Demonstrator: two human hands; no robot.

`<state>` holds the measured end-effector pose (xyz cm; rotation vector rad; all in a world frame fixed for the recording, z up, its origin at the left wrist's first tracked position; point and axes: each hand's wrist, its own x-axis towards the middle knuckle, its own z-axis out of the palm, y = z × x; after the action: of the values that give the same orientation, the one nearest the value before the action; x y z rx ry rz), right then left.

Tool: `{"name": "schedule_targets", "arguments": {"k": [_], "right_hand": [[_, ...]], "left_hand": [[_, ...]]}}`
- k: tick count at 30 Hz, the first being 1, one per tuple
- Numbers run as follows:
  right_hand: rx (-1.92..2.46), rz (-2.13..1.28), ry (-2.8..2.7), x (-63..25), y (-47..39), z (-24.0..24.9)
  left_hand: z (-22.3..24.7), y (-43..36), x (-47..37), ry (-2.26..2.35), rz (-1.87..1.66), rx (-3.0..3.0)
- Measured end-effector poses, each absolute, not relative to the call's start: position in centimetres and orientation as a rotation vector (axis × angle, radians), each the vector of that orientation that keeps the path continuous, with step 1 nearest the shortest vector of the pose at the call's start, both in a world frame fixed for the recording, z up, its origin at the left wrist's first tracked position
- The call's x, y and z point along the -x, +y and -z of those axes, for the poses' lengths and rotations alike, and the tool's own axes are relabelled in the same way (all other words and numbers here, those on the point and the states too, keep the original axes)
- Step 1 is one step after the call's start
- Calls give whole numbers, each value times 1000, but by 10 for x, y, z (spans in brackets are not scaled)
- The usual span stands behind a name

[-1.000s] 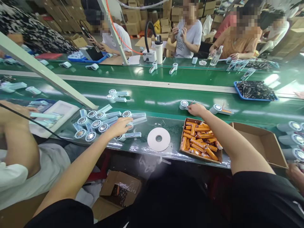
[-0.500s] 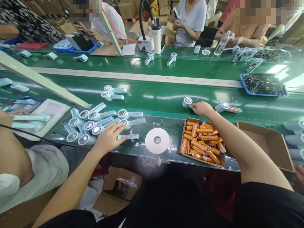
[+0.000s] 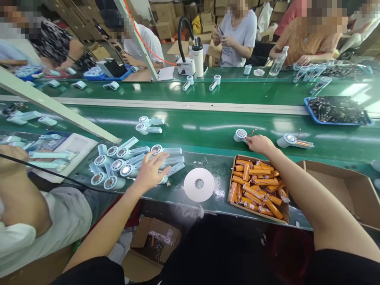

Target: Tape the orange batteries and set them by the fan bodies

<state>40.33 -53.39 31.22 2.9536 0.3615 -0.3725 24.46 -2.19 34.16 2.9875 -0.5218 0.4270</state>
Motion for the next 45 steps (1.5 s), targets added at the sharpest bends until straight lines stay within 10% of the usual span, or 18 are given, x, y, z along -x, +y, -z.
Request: {"name": "schedule_targets", "arguments": {"k": [8,22,37,45], "right_hand": [[-2978,406,268,-403,-545,-309],[-2981,456,224,-402,-559,-310],[-3036,314,257,-397,-582,-309],[-3175,249,218,-395,-599,-300]], "left_hand": [[-359,71,-429,0,35,-3287],[-337,45,-495,-157,173,-3279],[-419,-45,-295,-486,-210,-3108],[-376,-101,-133,-593,-113,-3159]]}}
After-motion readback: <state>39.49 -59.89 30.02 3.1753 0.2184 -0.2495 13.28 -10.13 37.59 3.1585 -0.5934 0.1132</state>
